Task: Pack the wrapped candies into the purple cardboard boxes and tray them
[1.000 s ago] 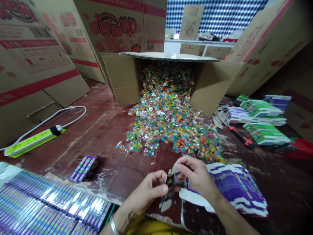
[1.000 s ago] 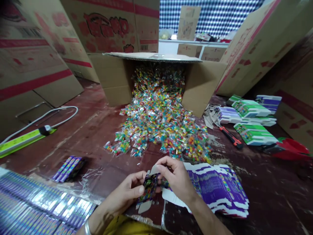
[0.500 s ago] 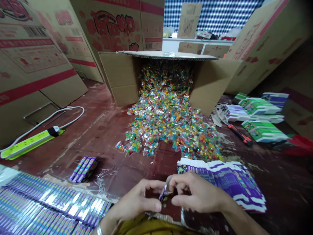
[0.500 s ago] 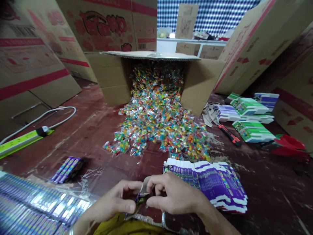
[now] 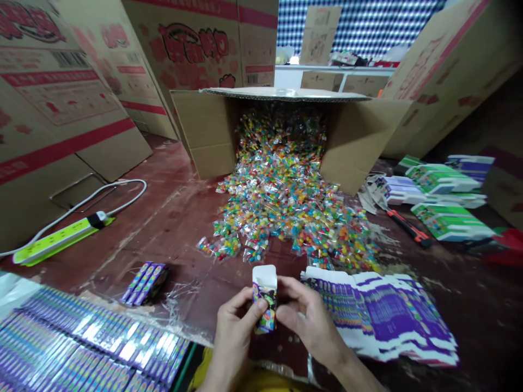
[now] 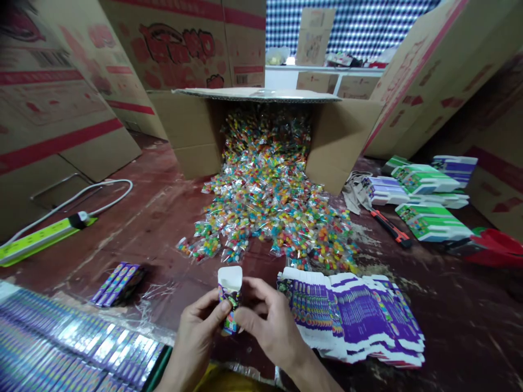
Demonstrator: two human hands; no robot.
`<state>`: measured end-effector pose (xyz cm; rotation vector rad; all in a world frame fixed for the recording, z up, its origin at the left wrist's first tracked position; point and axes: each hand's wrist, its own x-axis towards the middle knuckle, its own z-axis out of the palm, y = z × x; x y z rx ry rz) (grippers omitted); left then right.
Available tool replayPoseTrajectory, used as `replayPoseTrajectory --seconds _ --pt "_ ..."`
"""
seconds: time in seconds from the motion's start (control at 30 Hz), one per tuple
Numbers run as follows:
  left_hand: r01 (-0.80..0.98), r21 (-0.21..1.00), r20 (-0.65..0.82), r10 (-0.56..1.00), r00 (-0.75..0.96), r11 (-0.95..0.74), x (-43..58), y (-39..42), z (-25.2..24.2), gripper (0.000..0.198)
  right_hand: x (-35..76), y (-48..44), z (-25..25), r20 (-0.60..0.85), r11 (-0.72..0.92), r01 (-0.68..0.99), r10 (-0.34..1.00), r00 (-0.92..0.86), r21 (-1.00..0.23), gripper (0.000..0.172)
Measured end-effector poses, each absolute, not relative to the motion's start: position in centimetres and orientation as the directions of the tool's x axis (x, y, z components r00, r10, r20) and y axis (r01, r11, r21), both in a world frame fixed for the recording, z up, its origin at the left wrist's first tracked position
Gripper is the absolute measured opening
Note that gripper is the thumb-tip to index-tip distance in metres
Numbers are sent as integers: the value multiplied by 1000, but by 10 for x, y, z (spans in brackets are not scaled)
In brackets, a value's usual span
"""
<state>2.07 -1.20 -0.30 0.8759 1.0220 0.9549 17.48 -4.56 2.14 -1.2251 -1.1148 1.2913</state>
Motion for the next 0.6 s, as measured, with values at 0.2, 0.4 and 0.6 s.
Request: replayPoseTrajectory --seconds 0.2,0.4,0.6 --pt "-198 922 -303 939 163 332 19 -13 -13 24 167 -43 14 -20 -54 185 983 184 -981 27" --pt "-223 960 -168 985 26 170 19 -17 -13 58 162 -41 -4 60 22 146 963 263 -989 25" --pt "-64 980 -164 946 280 188 7 -15 -10 49 163 -42 -13 252 167 340 942 223 -925 30"
